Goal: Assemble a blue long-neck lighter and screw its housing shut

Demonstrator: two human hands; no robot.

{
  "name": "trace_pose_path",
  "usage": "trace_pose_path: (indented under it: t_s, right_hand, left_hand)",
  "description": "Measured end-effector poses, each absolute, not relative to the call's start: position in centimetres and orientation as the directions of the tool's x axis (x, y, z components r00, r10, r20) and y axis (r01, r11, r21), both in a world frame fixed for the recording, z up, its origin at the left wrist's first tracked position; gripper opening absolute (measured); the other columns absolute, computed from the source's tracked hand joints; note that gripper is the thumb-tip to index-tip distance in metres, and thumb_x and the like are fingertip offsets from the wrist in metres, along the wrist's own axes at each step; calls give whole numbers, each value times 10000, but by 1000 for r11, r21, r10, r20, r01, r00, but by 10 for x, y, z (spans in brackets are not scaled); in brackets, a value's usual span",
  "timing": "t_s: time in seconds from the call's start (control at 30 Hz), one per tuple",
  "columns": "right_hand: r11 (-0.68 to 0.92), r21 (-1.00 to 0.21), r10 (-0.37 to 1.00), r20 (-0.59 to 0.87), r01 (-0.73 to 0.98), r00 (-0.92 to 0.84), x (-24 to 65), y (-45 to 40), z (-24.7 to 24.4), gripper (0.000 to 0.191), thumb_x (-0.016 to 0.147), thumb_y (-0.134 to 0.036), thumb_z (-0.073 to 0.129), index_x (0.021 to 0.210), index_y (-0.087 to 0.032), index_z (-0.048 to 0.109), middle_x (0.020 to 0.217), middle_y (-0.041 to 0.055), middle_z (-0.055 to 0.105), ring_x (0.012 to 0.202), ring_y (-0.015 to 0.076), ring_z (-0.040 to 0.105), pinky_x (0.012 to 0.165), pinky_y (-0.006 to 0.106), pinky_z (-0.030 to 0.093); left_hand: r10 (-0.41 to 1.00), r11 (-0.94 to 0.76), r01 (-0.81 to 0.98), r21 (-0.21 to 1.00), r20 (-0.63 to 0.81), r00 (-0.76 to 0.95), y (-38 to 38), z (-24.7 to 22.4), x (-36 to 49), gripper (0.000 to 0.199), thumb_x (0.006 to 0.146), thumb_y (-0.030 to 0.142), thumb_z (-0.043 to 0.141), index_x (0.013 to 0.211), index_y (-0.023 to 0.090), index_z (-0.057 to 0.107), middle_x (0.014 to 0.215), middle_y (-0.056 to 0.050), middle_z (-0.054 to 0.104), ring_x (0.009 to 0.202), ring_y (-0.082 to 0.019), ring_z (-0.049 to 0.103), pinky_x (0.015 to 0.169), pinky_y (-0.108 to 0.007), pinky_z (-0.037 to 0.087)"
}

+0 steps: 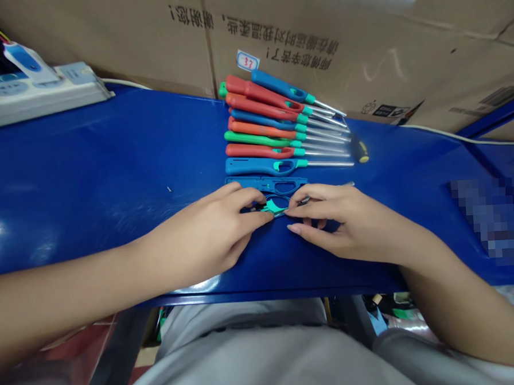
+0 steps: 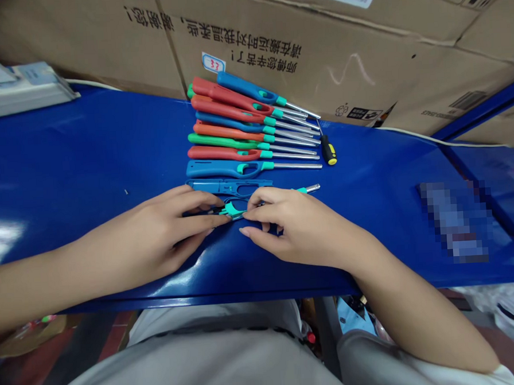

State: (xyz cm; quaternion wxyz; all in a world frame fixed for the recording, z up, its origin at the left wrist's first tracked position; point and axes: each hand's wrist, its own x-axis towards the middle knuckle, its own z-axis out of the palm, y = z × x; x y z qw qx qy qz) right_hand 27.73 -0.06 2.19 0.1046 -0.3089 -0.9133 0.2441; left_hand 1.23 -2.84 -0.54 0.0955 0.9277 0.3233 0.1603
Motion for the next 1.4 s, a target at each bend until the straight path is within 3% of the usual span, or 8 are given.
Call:
trace_pose_path:
  t_s: [0.33, 0.6, 1.0, 1.13, 1.4]
  right_hand:
    - [666, -562, 616, 44, 491, -786, 279, 0, 23, 192, 997, -286, 618, 1100, -206, 760, 1130, 75, 702, 803, 139, 683, 701, 280, 582]
    - [685, -523, 624, 62, 507, -779, 276, -1, 21, 202, 1000, -294, 619, 1116, -230, 772, 1112, 69, 692, 772, 132, 673, 668, 269, 566]
    - [673, -510, 637, 29, 537, -770, 273, -3, 24, 246, 1017, -313, 585, 1109, -209, 788, 1116, 66, 702, 883, 164, 685, 803, 313, 543]
    - [671, -522, 635, 39, 527, -771, 275, 0, 25, 225, 993, -289, 620, 1135, -217, 779, 1127, 58, 725, 841, 146, 691, 752, 283, 539]
    - [708, -562, 633, 238, 427, -737, 280, 17, 23, 219, 965, -242, 638, 1123, -166, 770, 956, 58, 773, 760, 133, 674, 678, 246, 512]
  left_hand:
    - [632, -771, 568, 288, 237, 738, -28, -6, 12, 375, 1006, 142, 477, 1298, 219, 699, 1231, -125, 630, 1105, -290, 612, 944, -460, 559]
    - [627, -777, 574, 260, 235, 742, -29, -6, 13, 380, 988, 111, 495, 1297, 200, 699, 1226, -124, 624, 1083, -279, 603, 949, -441, 564]
    - [634, -770, 569, 290, 248, 732, -29, -9, 9, 390, 1017, 132, 482, 1342, 238, 671, 1274, -106, 627, 1133, -263, 604, 982, -431, 558]
    - [624, -776, 551, 306, 245, 742, -26, -9, 8, 386, 1025, 143, 471, 1344, 240, 666, 1271, -109, 636, 1150, -258, 618, 974, -416, 570]
    - [563, -813, 483, 324, 231, 793, -11, -13, 5, 398, 1047, 176, 455, 1371, 298, 653, 1354, -85, 646, 1233, -250, 621, 1017, -422, 569]
